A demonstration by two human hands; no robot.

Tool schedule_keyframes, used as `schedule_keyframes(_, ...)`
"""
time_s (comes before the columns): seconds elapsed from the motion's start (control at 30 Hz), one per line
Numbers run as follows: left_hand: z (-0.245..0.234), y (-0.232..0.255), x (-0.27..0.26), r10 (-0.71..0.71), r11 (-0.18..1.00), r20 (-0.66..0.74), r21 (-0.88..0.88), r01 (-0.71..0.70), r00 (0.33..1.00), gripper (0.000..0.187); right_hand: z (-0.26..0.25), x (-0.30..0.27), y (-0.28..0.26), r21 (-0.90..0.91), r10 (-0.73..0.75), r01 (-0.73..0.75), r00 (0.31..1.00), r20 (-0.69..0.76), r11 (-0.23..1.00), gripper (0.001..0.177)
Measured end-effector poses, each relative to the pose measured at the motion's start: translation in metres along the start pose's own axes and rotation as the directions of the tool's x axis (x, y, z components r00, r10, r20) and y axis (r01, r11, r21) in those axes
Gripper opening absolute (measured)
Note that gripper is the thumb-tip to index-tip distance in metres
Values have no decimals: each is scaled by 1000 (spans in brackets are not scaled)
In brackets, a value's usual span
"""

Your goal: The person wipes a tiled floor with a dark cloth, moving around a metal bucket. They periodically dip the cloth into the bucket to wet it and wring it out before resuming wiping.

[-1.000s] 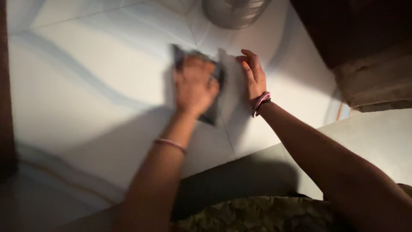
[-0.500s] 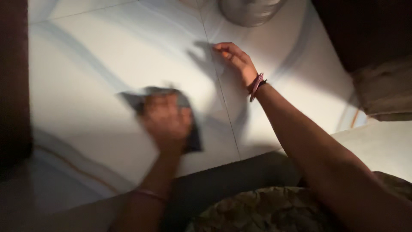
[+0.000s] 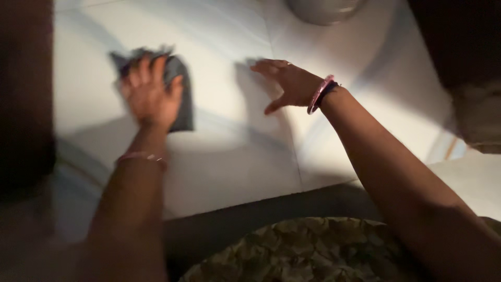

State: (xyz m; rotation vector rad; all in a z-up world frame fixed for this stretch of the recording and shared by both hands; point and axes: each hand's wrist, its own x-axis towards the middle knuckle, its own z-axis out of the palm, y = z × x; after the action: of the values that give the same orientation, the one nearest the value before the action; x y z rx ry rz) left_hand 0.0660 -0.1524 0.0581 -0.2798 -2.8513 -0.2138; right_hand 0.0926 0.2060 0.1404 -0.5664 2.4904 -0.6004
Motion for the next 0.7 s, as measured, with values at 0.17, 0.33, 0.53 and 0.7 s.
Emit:
schedule_keyframes(0.17, -32, -119, -94, -115, 992, -6, 59, 115, 993, 62, 13, 6, -5, -201, -39, 35, 999, -14, 979, 116)
schedule_keyframes(0.33, -37, -102, -132, -178, 972, -41, 148, 182, 983, 60, 26, -5, -6, -194, 0, -14, 997, -72, 981, 107)
schedule_keyframes(0.53, -27, 48, -121, 222, 967, -252, -64, -245, 942, 69, 29, -4, -12, -270, 10, -25, 998, -55, 963, 119)
schedule_keyframes(0.7, -20, 165, -71, 325, 904, 36, -303, -300, 945, 65, 31, -1, -20, -204, 114, -143, 982, -150, 968, 136)
